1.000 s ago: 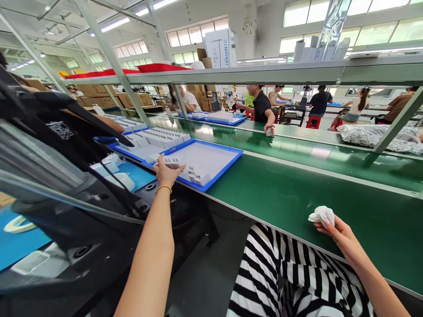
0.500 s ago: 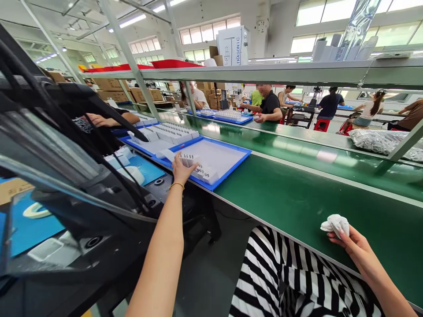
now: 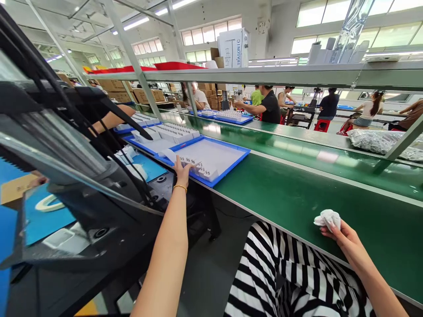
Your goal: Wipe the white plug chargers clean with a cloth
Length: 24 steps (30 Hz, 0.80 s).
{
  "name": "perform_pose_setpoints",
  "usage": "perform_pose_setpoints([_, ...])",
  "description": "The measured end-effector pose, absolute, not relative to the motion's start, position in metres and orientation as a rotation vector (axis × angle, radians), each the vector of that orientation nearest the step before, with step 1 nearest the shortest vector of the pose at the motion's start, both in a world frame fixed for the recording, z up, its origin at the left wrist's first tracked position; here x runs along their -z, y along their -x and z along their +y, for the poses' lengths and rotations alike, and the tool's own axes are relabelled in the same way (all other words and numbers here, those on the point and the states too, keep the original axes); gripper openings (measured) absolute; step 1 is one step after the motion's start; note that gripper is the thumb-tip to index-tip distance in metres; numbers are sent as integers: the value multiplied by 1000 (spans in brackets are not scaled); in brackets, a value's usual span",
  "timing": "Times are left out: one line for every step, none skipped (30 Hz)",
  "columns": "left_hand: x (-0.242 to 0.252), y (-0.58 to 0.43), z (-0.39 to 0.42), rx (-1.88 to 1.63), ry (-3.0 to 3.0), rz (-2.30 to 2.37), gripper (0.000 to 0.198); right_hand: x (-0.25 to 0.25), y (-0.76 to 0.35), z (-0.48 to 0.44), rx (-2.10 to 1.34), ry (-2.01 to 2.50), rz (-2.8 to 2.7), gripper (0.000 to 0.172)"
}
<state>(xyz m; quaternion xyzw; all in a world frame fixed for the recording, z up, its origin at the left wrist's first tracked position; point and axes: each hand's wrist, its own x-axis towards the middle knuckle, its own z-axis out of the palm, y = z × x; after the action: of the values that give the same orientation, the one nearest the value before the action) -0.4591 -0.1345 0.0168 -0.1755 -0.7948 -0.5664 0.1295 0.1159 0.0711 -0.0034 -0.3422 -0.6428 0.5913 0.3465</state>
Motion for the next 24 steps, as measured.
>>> perform_pose_setpoints([-20,450,-131,1667,435,-2273,79,5,-116,72,-1551,867,-1658,52])
perform_pose_setpoints([-23,440,-127,1678,372,-2240,75,6,-116,72,-1560,843,-1644,51])
perform_pose_setpoints([-28,429,-123,1680,334,-2201,72,8,-116,72,-1562,817,-1631,50])
perform_pose_setpoints([-34,416,-118,1663,325,-2148,69,9,-116,72,-1563,788,-1628,50])
perform_pose_setpoints([-41,402,-111,1634,341,-2090,67,10,-115,72,-1561,760,-1633,50])
perform_pose_setpoints([-49,387,-104,1588,383,-2024,65,11,-115,71,-1555,737,-1643,50])
perform_pose_setpoints([-57,371,-95,1534,450,-1964,63,12,-114,70,-1544,722,-1656,51])
perform_pose_setpoints([-65,355,-86,1475,553,-1928,62,11,-113,69,-1531,711,-1674,52])
perform_pose_setpoints([-71,340,-76,1414,673,-1918,60,11,-112,68,-1508,705,-1683,54])
perform_pose_setpoints([-75,327,-66,1346,810,-1943,58,10,-111,67,-1482,703,-1689,56])
perform_pose_setpoints([-77,315,-56,1265,953,-1993,55,9,-109,65,-1472,693,-1708,59])
perform_pose_setpoints([-77,306,-47,1168,1085,-2062,53,7,-108,64,-1460,683,-1716,61])
perform_pose_setpoints([-74,299,-39,1055,1199,-2144,51,6,-106,63,-1438,674,-1707,62])
perform_pose_setpoints([-69,295,-31,934,1280,-2236,51,6,-105,63,-1438,661,-1716,61])
perform_pose_setpoints([-62,294,-25,818,1316,-2330,53,6,-104,62,-1434,651,-1717,60])
perform_pose_setpoints([-54,294,-20,718,1310,-2421,56,6,-103,62,-1432,639,-1715,59])
perform_pose_setpoints([-47,296,-16,639,1266,-2523,60,6,-102,62,-1433,626,-1713,58])
perform_pose_setpoints([-40,299,-13,579,1193,-2615,63,7,-101,62,-1432,614,-1712,57])
perform_pose_setpoints([-34,302,-11,529,1113,-2678,63,7,-100,61,-1432,604,-1712,56])
perform_pose_setpoints([-30,304,-10,474,1057,-2719,63,7,-100,60,-1433,596,-1714,55])
perform_pose_setpoints([-28,306,-9,424,1018,-2738,63,6,-99,58,-1435,589,-1720,53])
perform_pose_setpoints([-27,306,-9,383,994,-2747,62,5,-99,56,-1438,581,-1726,52])
perform_pose_setpoints([-26,307,-9,352,982,-2751,62,4,-98,55,-1445,573,-1732,51])
perform_pose_setpoints([-27,306,-9,333,978,-2750,62,4,-98,54,-1452,563,-1734,50])
